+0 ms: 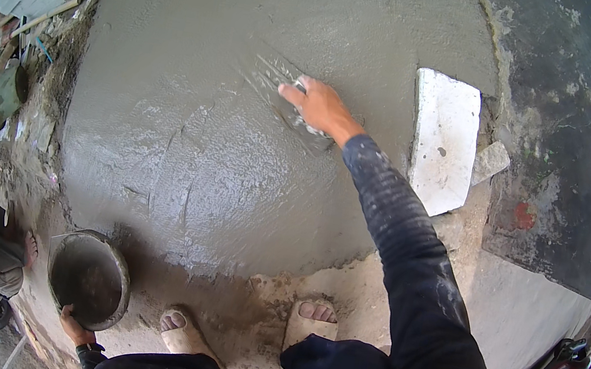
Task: The person scoops wet cement from a bucket and spreads it onto a floor surface, then uses a trowel to smooth and level the area. The person repeatedly adds small amounts of cement and continues smoothing the surface.
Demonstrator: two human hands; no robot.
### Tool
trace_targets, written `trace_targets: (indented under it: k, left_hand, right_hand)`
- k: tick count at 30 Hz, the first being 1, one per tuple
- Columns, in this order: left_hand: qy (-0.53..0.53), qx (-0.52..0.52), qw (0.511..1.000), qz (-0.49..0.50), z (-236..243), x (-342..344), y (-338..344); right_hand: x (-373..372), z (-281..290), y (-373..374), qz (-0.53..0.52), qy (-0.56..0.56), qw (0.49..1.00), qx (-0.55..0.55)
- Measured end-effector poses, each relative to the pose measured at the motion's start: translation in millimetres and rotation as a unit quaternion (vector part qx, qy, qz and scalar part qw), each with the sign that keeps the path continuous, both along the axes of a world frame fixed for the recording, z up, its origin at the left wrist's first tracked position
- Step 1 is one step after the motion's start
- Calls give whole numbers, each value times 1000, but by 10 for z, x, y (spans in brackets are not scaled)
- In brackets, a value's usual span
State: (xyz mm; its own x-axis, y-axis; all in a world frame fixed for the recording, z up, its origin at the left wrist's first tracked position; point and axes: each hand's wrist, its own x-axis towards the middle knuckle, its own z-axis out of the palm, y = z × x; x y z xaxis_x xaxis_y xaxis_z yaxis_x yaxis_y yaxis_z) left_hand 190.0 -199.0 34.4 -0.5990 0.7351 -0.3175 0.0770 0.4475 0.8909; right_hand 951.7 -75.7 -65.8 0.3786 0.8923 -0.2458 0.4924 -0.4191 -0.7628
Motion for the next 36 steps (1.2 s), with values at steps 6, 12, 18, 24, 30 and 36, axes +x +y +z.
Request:
trace_targets:
  k: [6,12,18,24,30,36]
  left_hand:
    - [-1,-9,1000,10,-30,-75,-98]
    - [-24,-2,1000,9,-81,-165,-124]
    - [-83,24,996,38,-95,-149,-132]
    - [-89,33,994,45,-61,-43,-193]
    - [-86,32,995,32,-85,-145,-202]
    - [-61,36,997,32,-136,-246,-191]
  right_hand:
    - [411,-86,-1329,-180,-107,977,-43]
    - [39,-250,-1909,-384,194,901,52]
    - [-607,-209,-683,-283,332,892,118]
    - [-1691,-79,-49,90,198,973,-72]
    - [-1974,-238,-773,293,-81,949,-88]
    - [-484,-353,-1465,-134,-245,955,100]
